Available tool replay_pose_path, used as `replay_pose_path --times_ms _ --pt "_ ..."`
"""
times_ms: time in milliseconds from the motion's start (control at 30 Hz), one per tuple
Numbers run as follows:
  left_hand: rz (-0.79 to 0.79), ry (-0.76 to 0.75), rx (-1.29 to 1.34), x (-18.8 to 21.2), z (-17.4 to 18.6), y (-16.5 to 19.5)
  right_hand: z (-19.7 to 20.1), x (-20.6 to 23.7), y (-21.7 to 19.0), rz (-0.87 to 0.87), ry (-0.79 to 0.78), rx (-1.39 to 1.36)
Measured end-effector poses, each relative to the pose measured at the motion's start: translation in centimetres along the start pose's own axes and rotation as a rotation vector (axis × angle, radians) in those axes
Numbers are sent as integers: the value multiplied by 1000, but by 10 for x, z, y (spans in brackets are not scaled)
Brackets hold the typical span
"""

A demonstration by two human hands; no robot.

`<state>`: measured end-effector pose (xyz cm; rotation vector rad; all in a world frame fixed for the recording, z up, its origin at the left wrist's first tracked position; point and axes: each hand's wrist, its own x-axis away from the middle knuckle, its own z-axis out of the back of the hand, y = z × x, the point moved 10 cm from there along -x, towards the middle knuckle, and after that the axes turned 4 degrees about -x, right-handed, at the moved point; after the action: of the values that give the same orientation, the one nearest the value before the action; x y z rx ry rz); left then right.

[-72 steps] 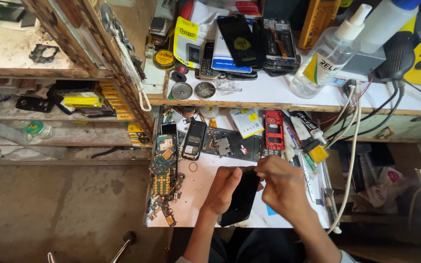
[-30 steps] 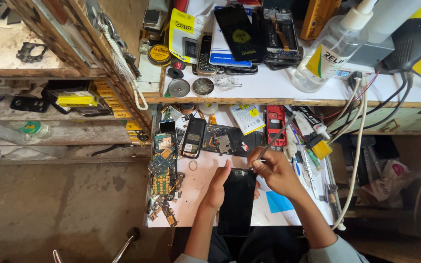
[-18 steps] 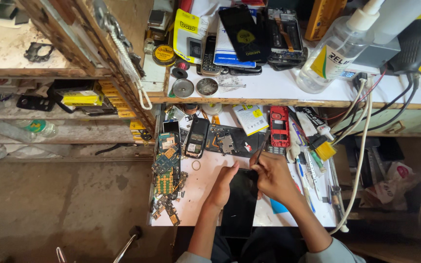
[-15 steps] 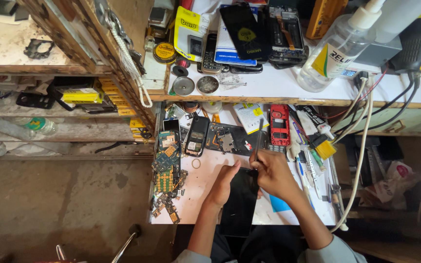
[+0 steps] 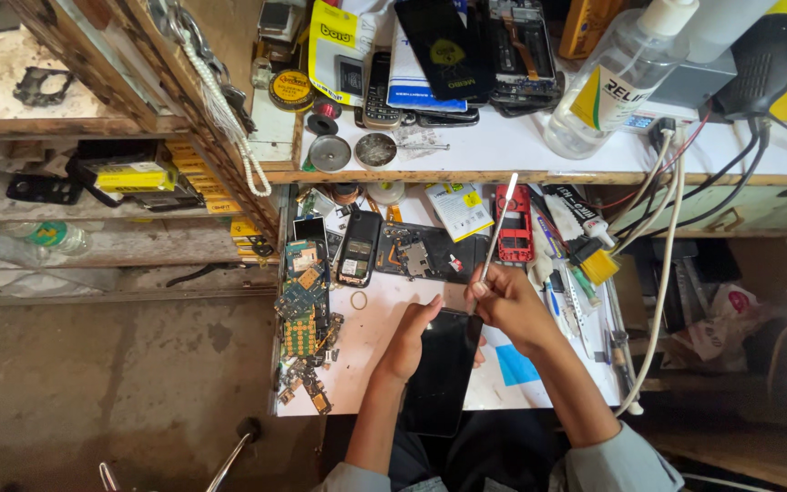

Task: The person pries open a smartphone using a long metal spudger, working the tool around the edge of the device to separate the screen assembly. They lift and reposition the phone repeatedly, then handle the detached display panel and the empty frame, placing the panel on the cluttered workbench.

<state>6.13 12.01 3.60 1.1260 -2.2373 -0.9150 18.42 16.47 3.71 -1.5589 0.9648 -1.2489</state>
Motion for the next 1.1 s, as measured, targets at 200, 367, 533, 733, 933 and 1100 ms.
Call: replay_pose_path --times_ms 200,367,533,733,933,1100 --pt "62 -31 53 -1 2 -10 0 2 -1 -19 38 -2" --pt "-205 57 -240 -4 18 12 -17 26 -51 271 147 469" --pt "-116 30 -155 -1 16 3 -38 46 -83 369 114 672" --pt "-54 13 -19 1 4 10 -35 43 -78 452 34 548" --pt "-74 -55 -111 -1 0 10 -2 15 -13 81 22 98" --pt "-25 27 -98 1 9 4 -2 13 -2 38 -4 18"
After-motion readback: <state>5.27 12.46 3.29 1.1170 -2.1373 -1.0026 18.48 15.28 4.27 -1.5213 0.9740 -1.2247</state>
